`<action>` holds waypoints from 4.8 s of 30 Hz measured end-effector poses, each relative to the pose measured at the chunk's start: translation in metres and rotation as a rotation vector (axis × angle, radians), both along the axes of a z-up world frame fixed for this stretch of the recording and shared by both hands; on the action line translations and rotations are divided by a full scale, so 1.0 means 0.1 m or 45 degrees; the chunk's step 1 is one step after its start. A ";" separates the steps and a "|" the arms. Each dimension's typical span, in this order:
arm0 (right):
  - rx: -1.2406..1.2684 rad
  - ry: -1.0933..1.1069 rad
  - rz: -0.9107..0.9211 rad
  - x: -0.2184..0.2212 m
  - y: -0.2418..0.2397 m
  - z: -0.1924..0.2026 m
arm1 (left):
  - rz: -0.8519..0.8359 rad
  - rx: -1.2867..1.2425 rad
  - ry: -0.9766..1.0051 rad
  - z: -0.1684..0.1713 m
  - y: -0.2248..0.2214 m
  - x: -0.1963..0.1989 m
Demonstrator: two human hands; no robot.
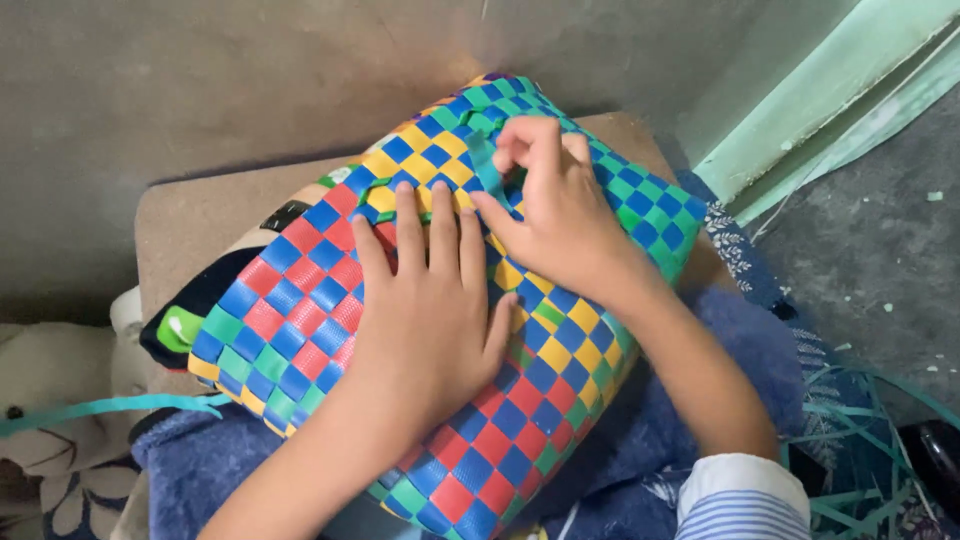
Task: Weaving and finishing the side panel of a colorful plastic bag by tucking in the ends of the plastic strips.
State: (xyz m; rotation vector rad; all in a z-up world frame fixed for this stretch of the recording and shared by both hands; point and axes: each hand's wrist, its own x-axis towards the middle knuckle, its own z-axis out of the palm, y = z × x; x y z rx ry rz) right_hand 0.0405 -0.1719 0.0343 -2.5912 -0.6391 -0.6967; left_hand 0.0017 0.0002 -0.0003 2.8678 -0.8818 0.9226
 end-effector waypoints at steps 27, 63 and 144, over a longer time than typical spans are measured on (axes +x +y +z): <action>-0.405 -0.267 -0.095 -0.25 -0.02 0.16 | -0.001 -0.071 0.048 0.02 0.01 0.00; -0.500 -0.479 -0.243 -0.29 0.20 0.07 | 0.005 -0.097 0.020 -0.02 -0.01 0.00; -0.187 -0.055 0.763 0.44 -0.35 0.30 | 0.011 -0.029 0.013 -0.02 -0.01 0.02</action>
